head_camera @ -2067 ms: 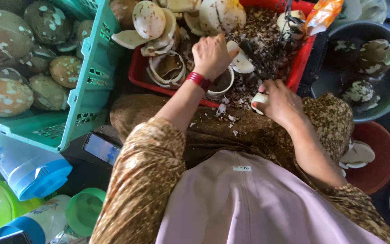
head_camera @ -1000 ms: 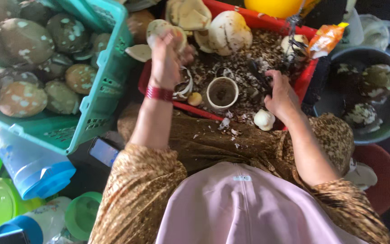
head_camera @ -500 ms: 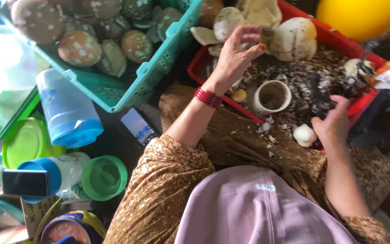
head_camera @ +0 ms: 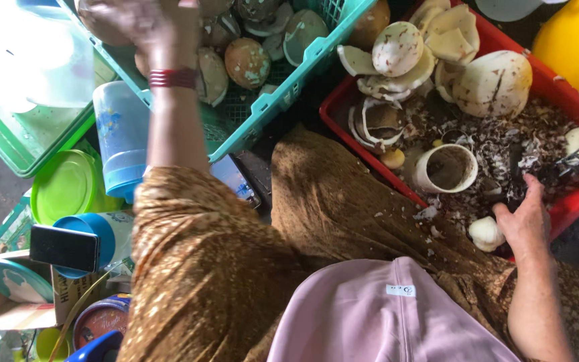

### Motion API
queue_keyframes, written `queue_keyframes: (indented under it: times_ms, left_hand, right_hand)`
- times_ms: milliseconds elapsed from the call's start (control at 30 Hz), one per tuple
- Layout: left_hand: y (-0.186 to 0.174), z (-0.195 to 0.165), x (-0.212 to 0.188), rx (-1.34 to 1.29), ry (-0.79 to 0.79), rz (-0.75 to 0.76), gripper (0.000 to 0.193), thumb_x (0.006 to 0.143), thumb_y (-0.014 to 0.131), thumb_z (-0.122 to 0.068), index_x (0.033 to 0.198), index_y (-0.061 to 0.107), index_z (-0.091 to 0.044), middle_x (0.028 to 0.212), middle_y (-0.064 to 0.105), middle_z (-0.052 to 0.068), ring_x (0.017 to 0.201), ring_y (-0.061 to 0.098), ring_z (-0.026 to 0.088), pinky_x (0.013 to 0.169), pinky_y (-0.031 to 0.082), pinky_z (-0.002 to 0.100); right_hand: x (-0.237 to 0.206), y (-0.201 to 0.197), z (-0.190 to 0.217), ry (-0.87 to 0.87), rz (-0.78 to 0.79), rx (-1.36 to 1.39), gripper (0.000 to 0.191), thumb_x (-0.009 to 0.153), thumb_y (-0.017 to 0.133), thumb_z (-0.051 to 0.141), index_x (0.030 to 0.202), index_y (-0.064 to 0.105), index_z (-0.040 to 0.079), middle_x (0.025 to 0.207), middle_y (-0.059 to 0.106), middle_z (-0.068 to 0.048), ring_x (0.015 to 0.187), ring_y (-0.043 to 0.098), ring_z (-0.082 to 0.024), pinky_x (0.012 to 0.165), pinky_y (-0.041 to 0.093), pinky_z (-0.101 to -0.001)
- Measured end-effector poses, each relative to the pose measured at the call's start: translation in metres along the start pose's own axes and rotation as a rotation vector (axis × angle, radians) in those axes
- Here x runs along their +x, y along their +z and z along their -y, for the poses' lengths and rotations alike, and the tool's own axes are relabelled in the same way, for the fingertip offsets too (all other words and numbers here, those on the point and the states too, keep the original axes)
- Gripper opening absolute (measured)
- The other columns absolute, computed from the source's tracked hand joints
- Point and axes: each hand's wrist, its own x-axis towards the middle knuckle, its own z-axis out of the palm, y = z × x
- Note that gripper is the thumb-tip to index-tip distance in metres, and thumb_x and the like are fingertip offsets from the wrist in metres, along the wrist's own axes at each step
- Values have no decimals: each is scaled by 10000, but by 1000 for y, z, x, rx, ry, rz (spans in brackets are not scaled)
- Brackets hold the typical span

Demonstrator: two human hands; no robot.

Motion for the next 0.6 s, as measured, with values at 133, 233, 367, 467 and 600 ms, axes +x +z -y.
queue_keyframes:
  times_ms: [133,233,367,467,600]
  left_hand:
    - [4,48,22,62,-109,305,264,778,782,-252,991,649,-171,876,664,117,784,677,323,669,557,456]
    - [3,62,27,-28,-70,510,364,778,798,-212,1090,612,-186,977,659,110,882,678,311,751,572,450]
    - [-5,63,19,-75,-83,504,516,778,819,-158,1223,563,-205,1112,652,101,1012,680,296,860,593,441]
    - [-19,56,6,-164,-96,383,635,778,834,-117,1323,526,-220,1213,647,94,1109,681,284,942,609,435]
    - [-54,21,-21,-894,141,128,797,777,855,-63,1455,476,-239,1348,640,85,1239,683,268,1051,629,426]
  right_hand:
    - [4,2,-1,130,66,-23,861,855,733,161,1628,355,192,1285,629,-367,1183,609,-538,1042,473,-554]
    - [5,4,-5,74,42,-10,855,851,733,151,1616,350,173,1275,631,-364,1173,613,-539,1035,474,-555]
    - [3,3,-13,5,21,18,857,853,722,141,1627,354,167,1303,627,-352,1192,611,-523,1044,477,-544]
    - [-2,-1,-21,-53,-7,76,832,838,717,125,1593,368,151,1335,623,-330,1227,609,-489,1052,480,-522]
    - [-4,-7,-23,59,47,36,814,839,734,120,1565,367,146,1314,615,-332,1212,598,-491,1030,473,-524]
